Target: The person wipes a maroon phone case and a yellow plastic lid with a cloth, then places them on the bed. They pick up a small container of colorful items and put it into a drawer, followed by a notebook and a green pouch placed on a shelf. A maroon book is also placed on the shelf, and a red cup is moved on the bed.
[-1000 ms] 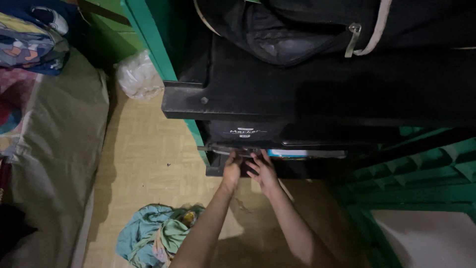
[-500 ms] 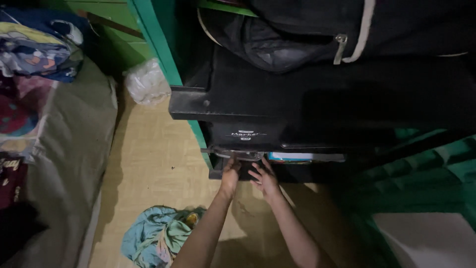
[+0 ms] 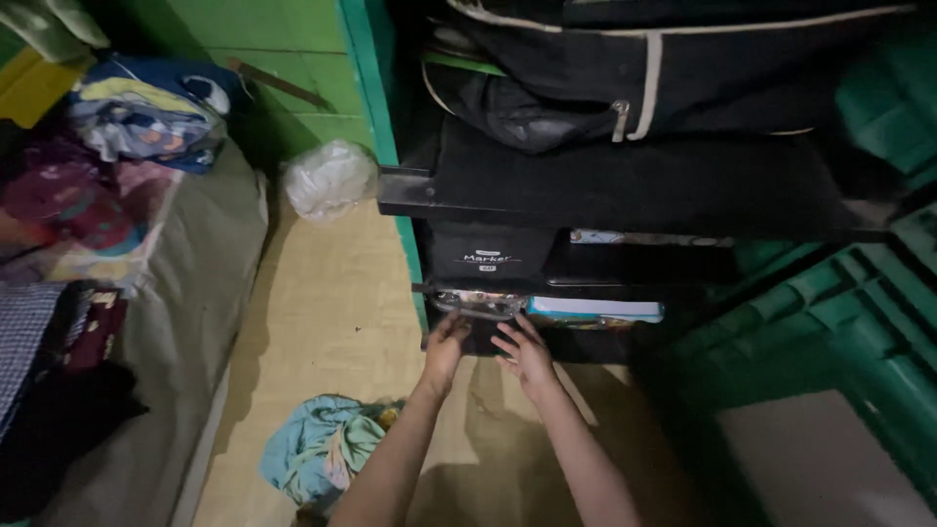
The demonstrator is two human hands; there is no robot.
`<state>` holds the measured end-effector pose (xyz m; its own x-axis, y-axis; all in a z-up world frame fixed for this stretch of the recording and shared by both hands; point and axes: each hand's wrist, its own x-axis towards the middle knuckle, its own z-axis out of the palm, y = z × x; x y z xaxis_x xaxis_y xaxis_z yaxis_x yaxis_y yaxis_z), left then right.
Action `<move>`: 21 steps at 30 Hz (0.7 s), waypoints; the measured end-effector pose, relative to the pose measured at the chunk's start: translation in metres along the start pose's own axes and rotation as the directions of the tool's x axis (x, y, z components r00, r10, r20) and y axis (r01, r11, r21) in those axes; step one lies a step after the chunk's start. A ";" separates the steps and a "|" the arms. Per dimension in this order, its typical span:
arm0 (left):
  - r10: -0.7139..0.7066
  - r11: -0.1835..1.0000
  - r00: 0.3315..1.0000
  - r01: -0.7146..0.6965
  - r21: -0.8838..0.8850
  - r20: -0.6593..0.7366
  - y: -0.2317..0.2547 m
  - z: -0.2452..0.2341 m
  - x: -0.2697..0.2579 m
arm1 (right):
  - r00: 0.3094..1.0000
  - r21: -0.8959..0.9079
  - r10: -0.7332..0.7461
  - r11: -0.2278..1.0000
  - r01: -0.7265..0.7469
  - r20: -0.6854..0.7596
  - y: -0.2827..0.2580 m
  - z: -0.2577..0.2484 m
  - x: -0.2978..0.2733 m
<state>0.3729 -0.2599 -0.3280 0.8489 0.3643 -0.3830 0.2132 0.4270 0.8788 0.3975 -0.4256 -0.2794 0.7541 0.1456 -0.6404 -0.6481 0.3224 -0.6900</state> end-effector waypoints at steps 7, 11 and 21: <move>-0.058 0.997 0.998 0.058 0.046 0.015 0.073 0.000 -0.067 | 0.998 0.002 -0.040 0.999 0.040 0.056 -0.015 0.008 -0.055; 0.041 0.996 0.999 -0.042 0.081 0.020 0.119 0.000 -0.113 | 0.993 -0.030 -0.074 0.997 0.077 0.096 -0.024 0.014 -0.090; 0.065 0.986 0.998 -0.061 0.157 -0.019 0.174 -0.054 -0.162 | 0.976 -0.145 -0.103 0.980 0.133 0.193 -0.033 0.065 -0.172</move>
<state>0.2460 -0.2000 -0.1287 0.8517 0.4066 -0.3306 0.2345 0.2684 0.9343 0.2958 -0.4000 -0.1246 0.8232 0.2897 -0.4883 -0.5509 0.1993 -0.8104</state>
